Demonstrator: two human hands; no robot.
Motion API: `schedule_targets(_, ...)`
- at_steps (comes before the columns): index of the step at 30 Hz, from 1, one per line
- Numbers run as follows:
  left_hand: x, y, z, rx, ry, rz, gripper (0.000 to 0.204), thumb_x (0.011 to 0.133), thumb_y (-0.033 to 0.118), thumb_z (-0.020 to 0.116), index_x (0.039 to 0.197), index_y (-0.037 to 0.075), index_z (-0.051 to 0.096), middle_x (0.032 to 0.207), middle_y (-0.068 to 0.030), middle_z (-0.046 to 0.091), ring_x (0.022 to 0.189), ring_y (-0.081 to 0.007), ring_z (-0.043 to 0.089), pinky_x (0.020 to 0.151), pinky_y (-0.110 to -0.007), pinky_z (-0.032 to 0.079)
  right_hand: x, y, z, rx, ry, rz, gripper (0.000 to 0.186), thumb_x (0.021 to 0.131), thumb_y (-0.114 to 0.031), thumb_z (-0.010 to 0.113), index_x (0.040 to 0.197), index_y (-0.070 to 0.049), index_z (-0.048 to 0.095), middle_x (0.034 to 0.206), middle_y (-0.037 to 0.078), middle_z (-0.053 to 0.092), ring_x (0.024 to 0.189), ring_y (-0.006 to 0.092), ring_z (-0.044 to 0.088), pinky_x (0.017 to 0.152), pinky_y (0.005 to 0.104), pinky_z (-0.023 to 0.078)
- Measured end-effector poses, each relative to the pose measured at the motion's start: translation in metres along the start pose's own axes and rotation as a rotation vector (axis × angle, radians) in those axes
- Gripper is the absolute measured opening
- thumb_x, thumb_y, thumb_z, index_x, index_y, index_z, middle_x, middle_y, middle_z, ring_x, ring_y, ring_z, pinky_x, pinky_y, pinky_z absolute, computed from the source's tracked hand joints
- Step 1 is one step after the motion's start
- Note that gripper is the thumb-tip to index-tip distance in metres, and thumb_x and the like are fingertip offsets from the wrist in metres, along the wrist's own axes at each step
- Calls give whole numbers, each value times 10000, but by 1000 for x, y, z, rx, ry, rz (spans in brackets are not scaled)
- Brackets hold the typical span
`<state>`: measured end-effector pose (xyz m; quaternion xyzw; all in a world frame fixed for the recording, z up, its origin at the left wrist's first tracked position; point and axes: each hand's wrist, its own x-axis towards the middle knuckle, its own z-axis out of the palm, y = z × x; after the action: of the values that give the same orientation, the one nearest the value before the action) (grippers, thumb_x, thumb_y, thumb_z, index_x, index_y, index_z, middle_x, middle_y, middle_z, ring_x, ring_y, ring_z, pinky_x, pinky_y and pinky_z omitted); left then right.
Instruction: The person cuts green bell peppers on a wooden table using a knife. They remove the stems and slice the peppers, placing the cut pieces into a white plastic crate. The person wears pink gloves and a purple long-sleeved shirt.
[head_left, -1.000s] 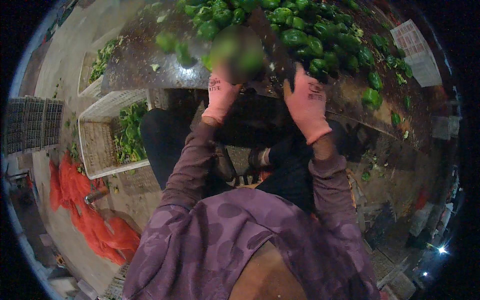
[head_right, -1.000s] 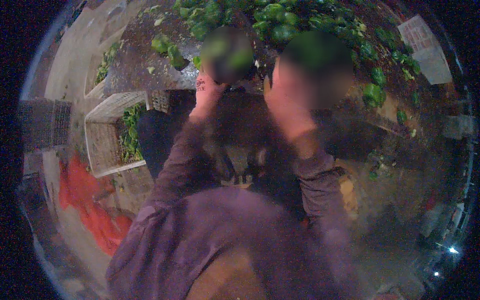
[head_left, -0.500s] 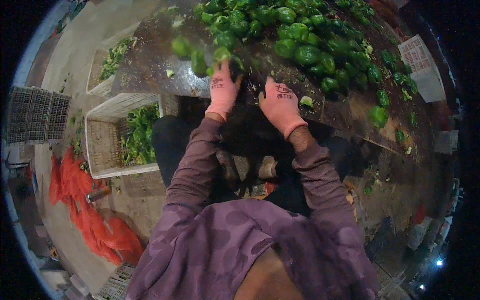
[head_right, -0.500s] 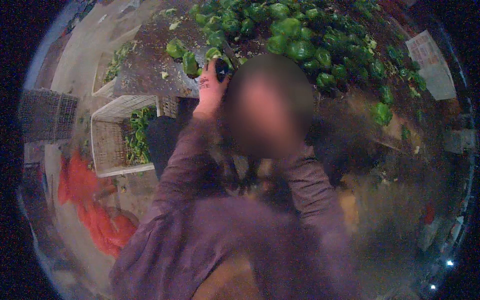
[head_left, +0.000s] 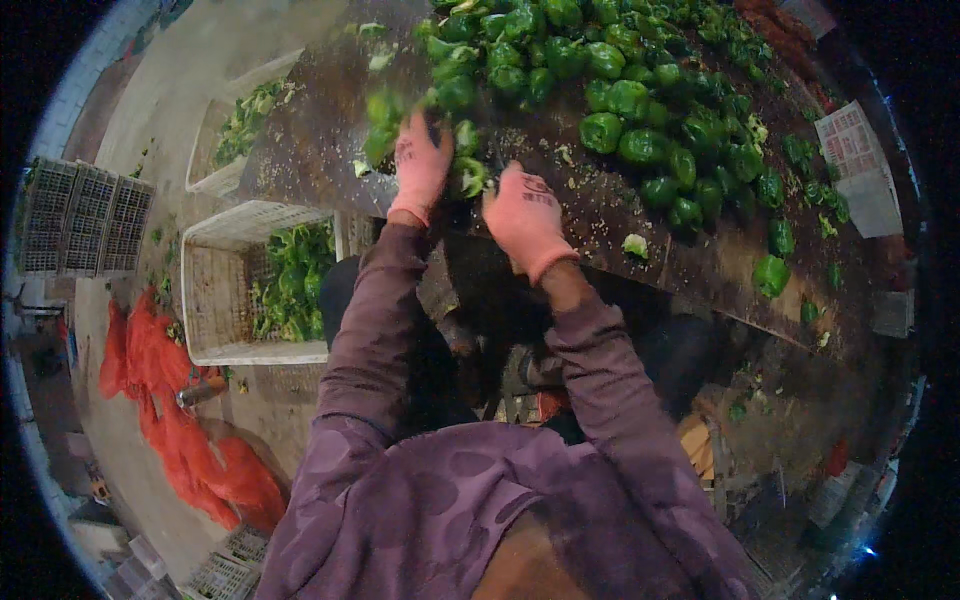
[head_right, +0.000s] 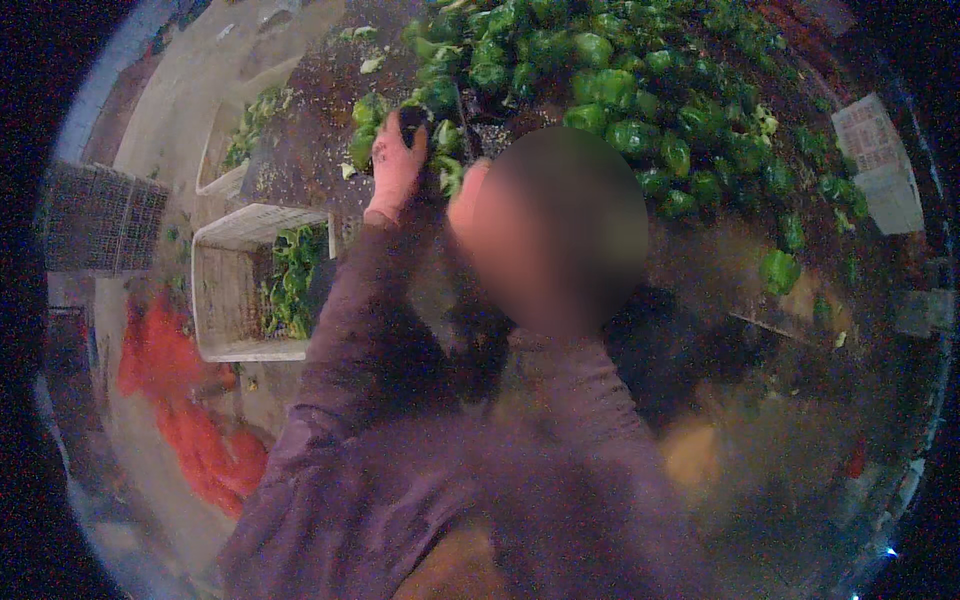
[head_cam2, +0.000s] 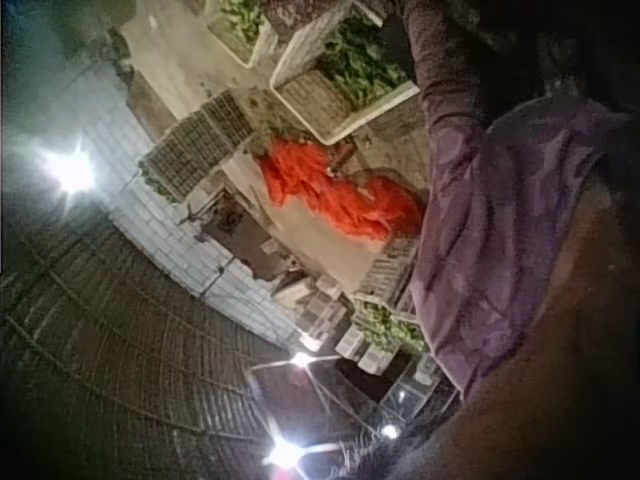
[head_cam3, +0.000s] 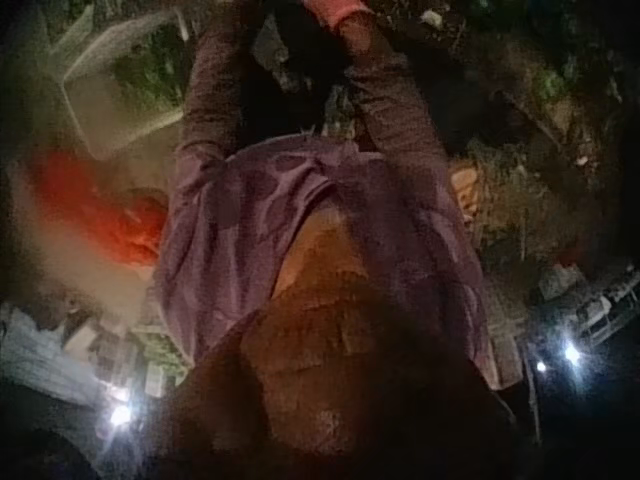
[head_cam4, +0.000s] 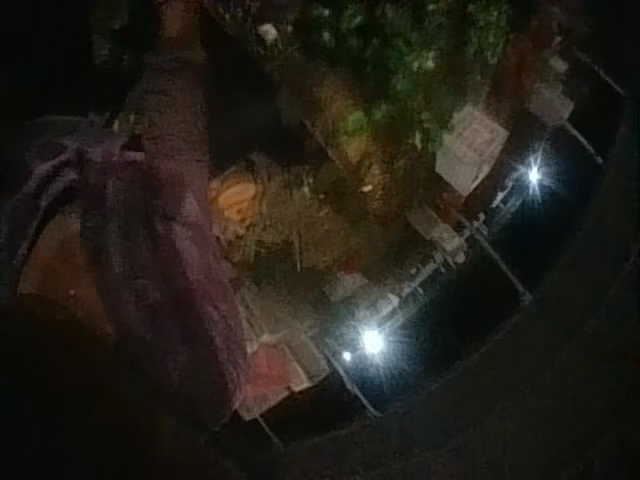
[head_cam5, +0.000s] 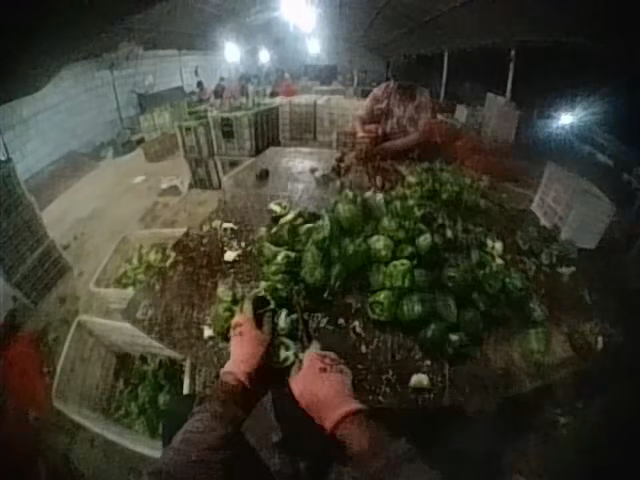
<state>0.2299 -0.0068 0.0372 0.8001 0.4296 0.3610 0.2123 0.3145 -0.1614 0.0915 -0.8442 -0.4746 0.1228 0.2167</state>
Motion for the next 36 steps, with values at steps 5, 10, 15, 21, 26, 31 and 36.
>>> schedule_targets(5, 41, 14, 7, 213, 141, 99, 549, 815, 316, 663, 1268, 63, 481, 1200, -237, 527, 1042, -408, 553, 874, -456, 476, 23, 2, 1, 105, 43, 36, 333, 834, -261, 581, 1001, 27, 562, 942, 245, 632, 940, 446, 579, 813, 487, 468)
schedule_targets(10, 79, 17, 14, 399, -153, -21, 685, 741, 415, 729, 1302, 124, 464, 1173, -222, 539, 1042, -394, 574, 848, -465, 496, -12, 48, -30, 271, 157, -78, 317, 842, -192, 598, 1090, 5, 578, 976, 237, 631, 941, 413, 583, 817, 463, 468)
schedule_targets(15, 88, 32, 7, 396, -231, 45, 776, 659, 509, 762, 1241, 80, 482, 1141, -202, 565, 1028, -365, 589, 842, -448, 496, -48, 78, -64, 358, 169, -17, 363, 846, -167, 619, 1165, -2, 561, 990, 222, 634, 919, 393, 594, 805, 434, 473)
schedule_targets(21, -5, 82, 6, 9, -382, 257, 840, 659, 404, 796, 1294, 10, 415, 1143, -240, 584, 1072, -397, 561, 906, -433, 468, -79, 87, -93, 266, 185, 82, 385, 839, -151, 610, 1183, 11, 553, 1027, 227, 632, 924, 393, 598, 808, 424, 476)
schedule_targets(26, -58, 83, 34, -28, -440, 401, 840, 679, 265, 811, 1359, 29, 377, 1314, -232, 460, 1174, -406, 489, 973, -437, 432, -92, 114, -76, 133, 231, -16, 373, 841, -197, 619, 1148, 6, 556, 961, 213, 634, 907, 388, 604, 795, 440, 488)
schedule_targets(31, -67, 85, 3, -101, -347, 281, 815, 720, 271, 780, 1364, 15, 352, 1306, -236, 448, 1182, -405, 474, 976, -431, 427, -94, 71, -112, 118, 267, -137, 430, 832, -159, 622, 1218, 6, 530, 981, 217, 651, 913, 391, 612, 790, 420, 486)
schedule_targets(36, -84, 52, -9, -109, -254, 155, 759, 770, 263, 740, 1353, -17, 343, 1249, -256, 478, 1121, -432, 484, 940, -460, 420, -87, 67, -110, 0, 298, -243, 398, 850, -217, 604, 1182, -6, 538, 982, 210, 640, 924, 378, 609, 796, 438, 492)
